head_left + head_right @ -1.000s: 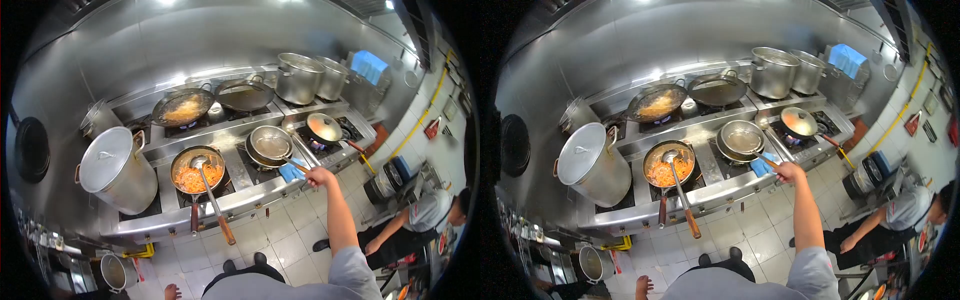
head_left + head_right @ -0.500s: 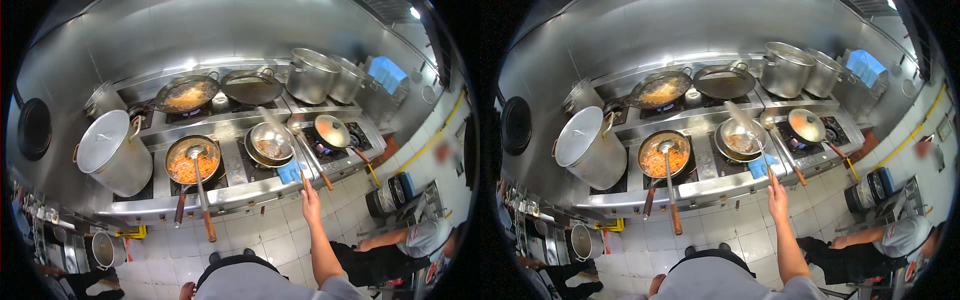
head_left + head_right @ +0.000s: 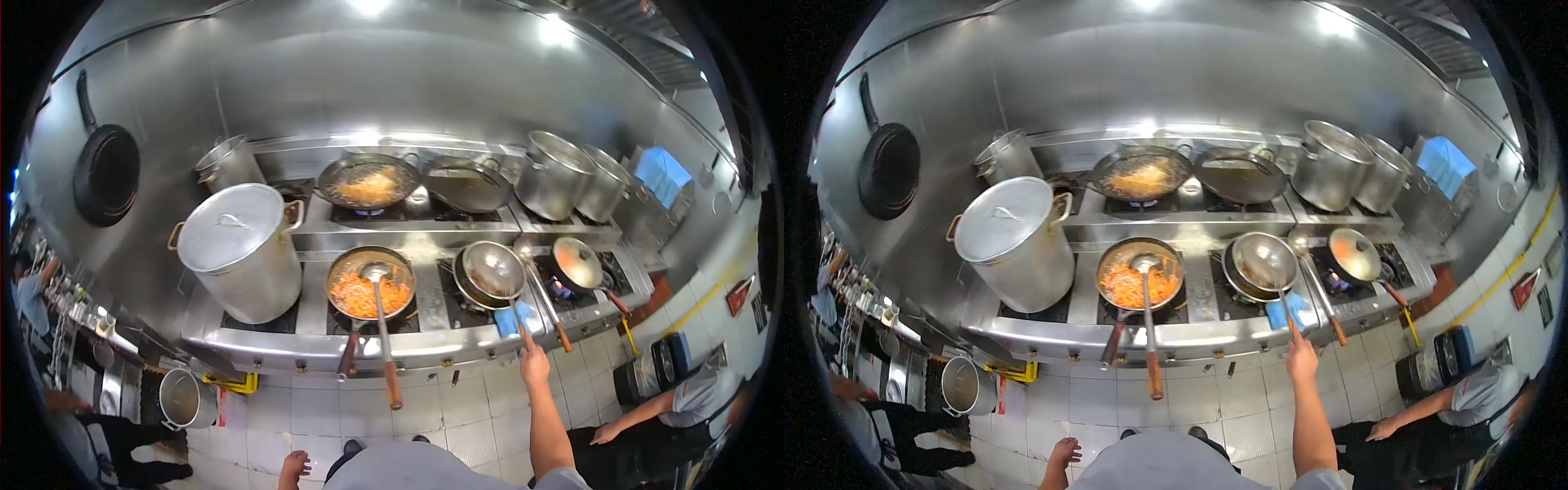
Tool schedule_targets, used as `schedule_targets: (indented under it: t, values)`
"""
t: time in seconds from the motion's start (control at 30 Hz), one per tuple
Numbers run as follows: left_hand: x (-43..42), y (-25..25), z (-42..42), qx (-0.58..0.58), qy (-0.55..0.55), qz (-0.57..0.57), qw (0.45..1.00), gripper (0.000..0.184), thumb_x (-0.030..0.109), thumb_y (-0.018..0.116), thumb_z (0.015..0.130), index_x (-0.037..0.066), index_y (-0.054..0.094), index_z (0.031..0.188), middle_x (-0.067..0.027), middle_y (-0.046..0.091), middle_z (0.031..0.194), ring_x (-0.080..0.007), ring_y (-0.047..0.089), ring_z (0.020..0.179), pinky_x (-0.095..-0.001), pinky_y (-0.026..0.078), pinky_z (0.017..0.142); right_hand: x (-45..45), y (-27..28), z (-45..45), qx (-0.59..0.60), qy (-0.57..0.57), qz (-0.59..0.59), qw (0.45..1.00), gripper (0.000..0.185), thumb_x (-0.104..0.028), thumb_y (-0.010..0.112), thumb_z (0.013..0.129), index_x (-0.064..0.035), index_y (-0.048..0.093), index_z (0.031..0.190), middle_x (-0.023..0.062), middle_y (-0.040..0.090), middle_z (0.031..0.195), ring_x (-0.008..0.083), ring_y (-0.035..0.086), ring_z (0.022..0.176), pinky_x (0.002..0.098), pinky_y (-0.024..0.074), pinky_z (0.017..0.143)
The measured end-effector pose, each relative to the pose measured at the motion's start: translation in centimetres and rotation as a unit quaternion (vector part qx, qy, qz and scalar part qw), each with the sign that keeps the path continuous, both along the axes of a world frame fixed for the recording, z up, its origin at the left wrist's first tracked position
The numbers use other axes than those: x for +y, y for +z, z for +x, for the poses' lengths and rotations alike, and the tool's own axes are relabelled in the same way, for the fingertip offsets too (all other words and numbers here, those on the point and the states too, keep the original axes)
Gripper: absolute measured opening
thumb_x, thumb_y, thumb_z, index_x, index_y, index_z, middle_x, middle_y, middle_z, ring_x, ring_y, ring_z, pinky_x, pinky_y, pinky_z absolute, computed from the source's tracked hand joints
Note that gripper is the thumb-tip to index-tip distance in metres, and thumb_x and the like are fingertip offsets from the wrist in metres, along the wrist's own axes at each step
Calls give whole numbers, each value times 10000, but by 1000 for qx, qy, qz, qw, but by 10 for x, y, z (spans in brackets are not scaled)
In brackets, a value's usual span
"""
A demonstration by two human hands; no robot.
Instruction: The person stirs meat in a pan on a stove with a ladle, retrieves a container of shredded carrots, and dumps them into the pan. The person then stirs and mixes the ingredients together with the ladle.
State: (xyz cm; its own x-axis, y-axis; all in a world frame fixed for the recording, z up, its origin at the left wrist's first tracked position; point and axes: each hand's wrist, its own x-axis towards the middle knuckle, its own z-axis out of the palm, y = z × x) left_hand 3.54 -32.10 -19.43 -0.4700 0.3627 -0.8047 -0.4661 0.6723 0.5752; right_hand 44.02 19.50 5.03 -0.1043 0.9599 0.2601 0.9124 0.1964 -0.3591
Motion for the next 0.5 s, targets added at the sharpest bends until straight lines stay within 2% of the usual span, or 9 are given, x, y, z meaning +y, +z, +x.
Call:
schedule_targets:
  t: [0.07,0.1,0.17,0.2,0.23,0.3,0.37,0.43,0.5]
  values:
    - [-20,-8,-8,-41,29,-33,998,423,276,509,889,49,439,1239,-145,609,964,-259,628,645,-369,535,519,4,-8,2,27,29,-90,995,438,-92,551,854,-166,510,1284,193,609,1050,357,591,956,414,472,792]
    - [-34,-21,-14,-40,32,-27,998,423,276,509,889,49,439,1239,-145,609,964,-259,628,645,-369,535,519,6,-2,-4,28,33,-85,995,438,-92,551,854,-166,510,1284,193,609,1050,357,591,956,414,472,792]
    - [-73,-54,-19,-47,56,-30,997,363,278,514,896,48,477,1175,-166,602,986,-323,635,728,-459,541,613,3,11,-16,135,2,-23,991,390,-84,512,877,-55,505,1266,189,604,1138,338,588,1024,407,468,820]
    - [-89,-64,-20,-61,48,-30,997,343,275,511,894,55,492,1157,-156,605,974,-313,637,738,-444,538,611,5,5,-24,104,46,96,989,377,-118,488,911,-1,484,1270,131,652,1011,242,627,895,352,487,749]
    - [-100,-67,-25,-74,38,-30,996,324,273,507,892,62,506,1139,-147,607,961,-304,639,749,-428,536,609,2,15,-39,107,46,97,989,377,-118,488,911,-1,484,1270,131,652,1011,242,627,895,352,487,749]
    - [-114,-55,-24,-73,57,-43,995,333,289,498,895,53,514,1130,-146,608,961,-290,634,745,-418,535,598,-3,65,-86,339,79,-44,936,362,-144,486,923,-28,496,1266,77,626,880,131,578,755,271,473,677]
    - [-127,-45,-23,-55,87,-39,994,345,306,489,898,44,522,1120,-145,608,961,-277,629,742,-408,535,587,18,93,-130,395,96,-96,908,361,-194,493,927,-30,506,1249,21,570,795,61,492,660,211,435,620]
    - [-134,-33,-23,-29,116,-22,993,360,322,479,901,34,530,1111,-144,609,961,-263,624,738,-398,535,577,87,73,-166,341,161,-28,926,366,-218,505,909,-20,524,1216,20,592,796,95,520,630,244,447,609]
    - [-139,-21,-19,1,151,3,989,377,339,470,905,25,538,1101,-143,609,961,-250,619,735,-388,535,566,106,114,-227,332,218,-14,918,388,-210,515,882,-12,525,1215,50,606,779,126,541,626,274,457,615]
